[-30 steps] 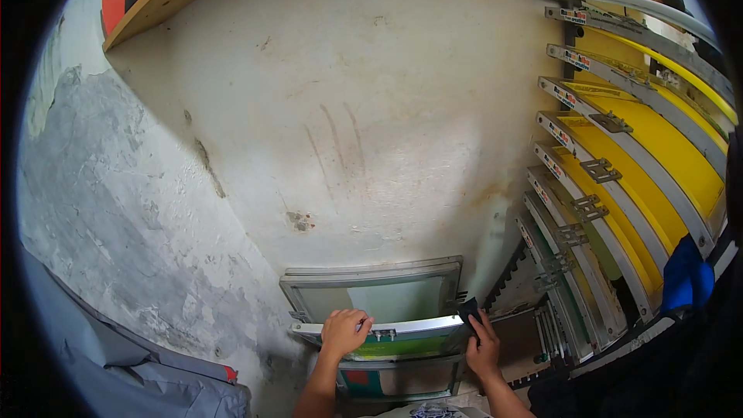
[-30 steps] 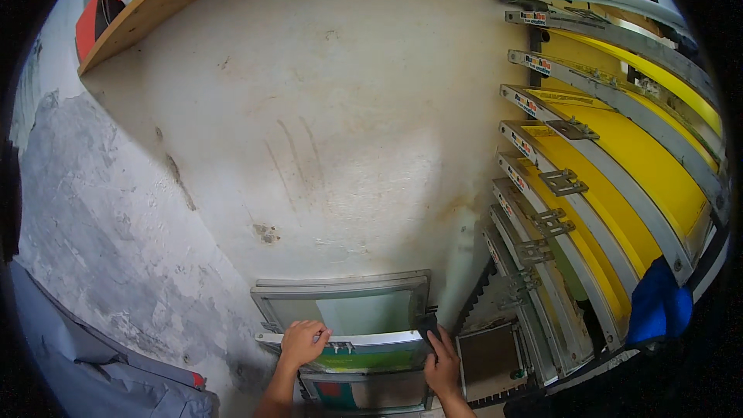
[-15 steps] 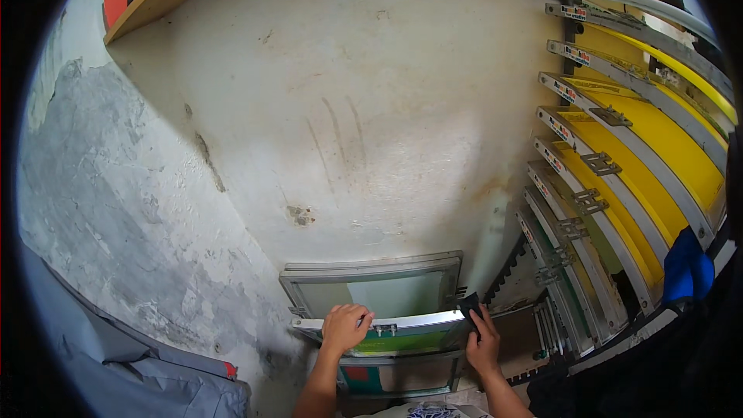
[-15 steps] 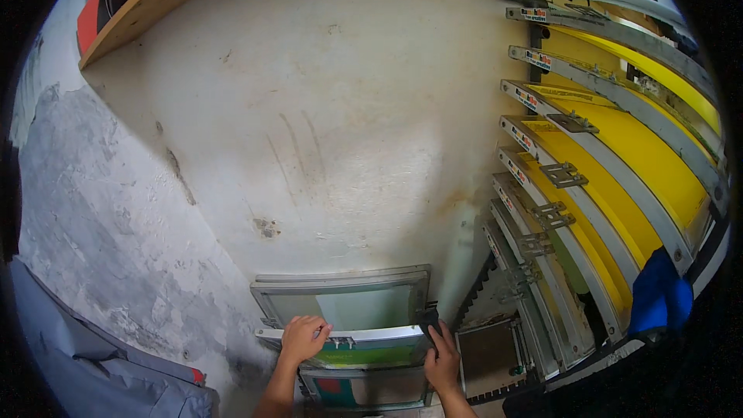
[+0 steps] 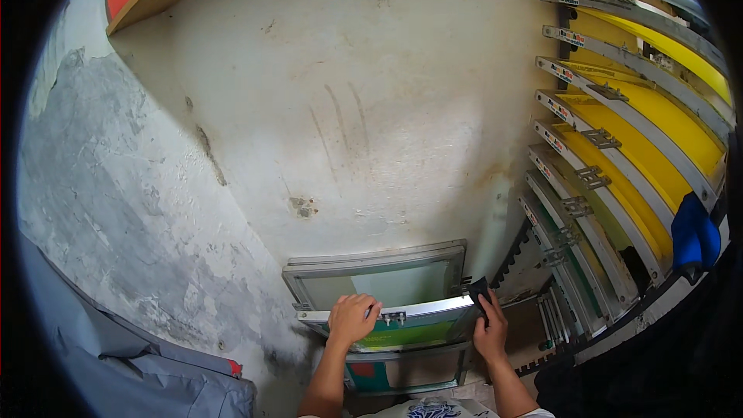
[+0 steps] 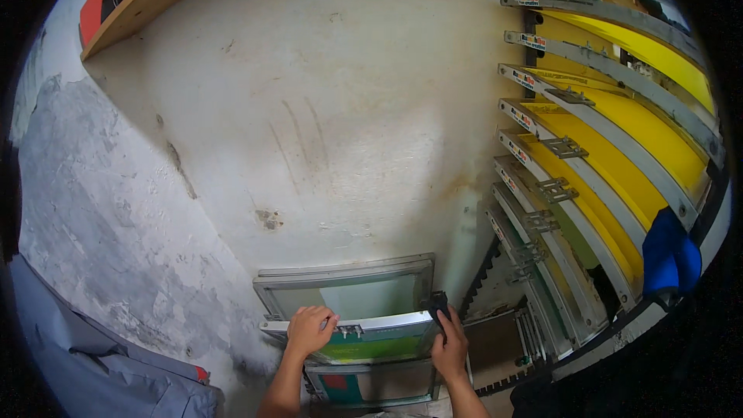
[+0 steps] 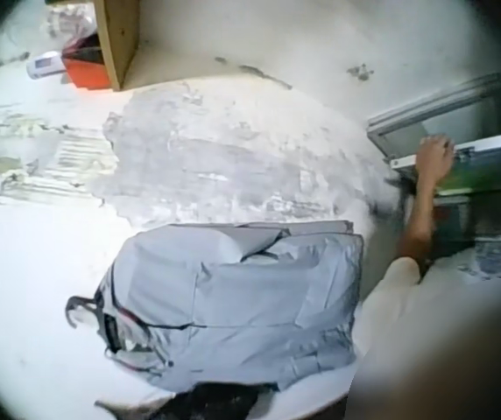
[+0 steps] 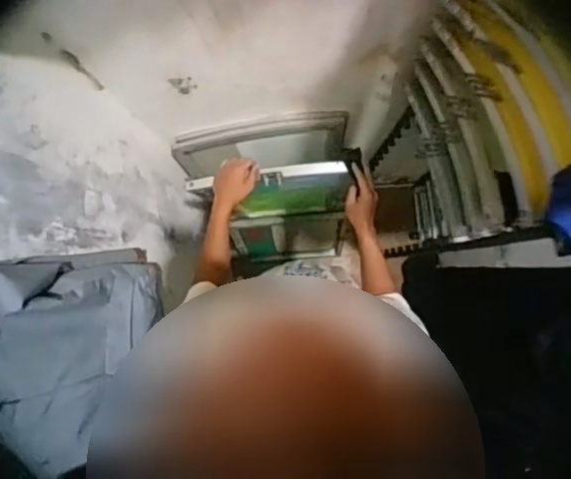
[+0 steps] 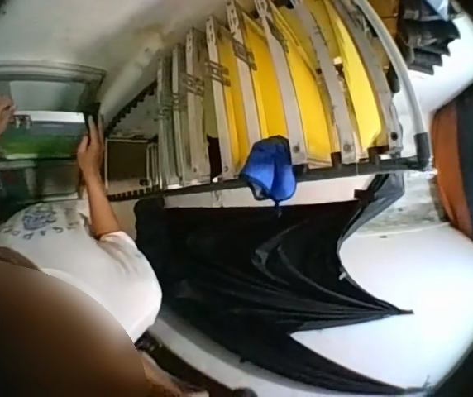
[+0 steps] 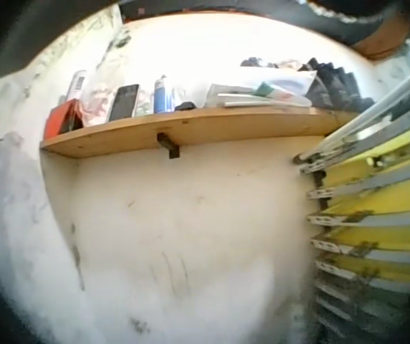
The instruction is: Cleaning and wiping residue from screen printing frames.
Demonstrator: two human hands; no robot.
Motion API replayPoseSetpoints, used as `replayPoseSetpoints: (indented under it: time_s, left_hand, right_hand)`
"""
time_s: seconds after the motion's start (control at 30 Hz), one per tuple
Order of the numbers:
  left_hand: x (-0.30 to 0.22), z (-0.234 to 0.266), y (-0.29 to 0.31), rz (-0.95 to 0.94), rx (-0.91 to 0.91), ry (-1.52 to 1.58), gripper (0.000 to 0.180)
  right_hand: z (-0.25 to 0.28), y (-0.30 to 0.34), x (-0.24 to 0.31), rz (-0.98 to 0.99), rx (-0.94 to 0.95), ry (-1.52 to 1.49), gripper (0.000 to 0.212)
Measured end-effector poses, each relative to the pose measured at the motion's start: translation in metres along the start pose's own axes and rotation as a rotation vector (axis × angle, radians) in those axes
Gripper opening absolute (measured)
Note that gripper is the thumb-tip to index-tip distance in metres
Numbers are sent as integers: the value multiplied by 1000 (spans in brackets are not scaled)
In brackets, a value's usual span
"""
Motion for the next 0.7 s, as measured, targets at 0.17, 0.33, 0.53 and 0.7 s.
replayPoseSetpoints:
  time_s: [0.17, 0.33, 0.53, 0.7]
  left_hand:
    - [-10, 3, -6, -44, -8, 40, 26]
    - [-23, 8, -13, -88, -19, 61, 24]
    - [-23, 2, -21, -138, -10, 69, 21]
    - [-26, 1, -27, -178, 54, 79, 16]
  right_hand:
    - [4, -10, -1, -3, -12, 18, 52]
    - [9, -20, 1, -8, -44, 57, 53]
    - [13, -31, -4, 9, -34, 92, 52]
    - [16, -36, -8, -8, -47, 103, 51]
Point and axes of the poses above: each hand's wrist, its own y-axis away from the middle knuckle, its own z-axis out of the back of the hand, x = y × z, the point moved 4 cm from there along -y, towards the middle knuckle, and after that the axes turned 12 degrees about z, right-handed, at the moved point
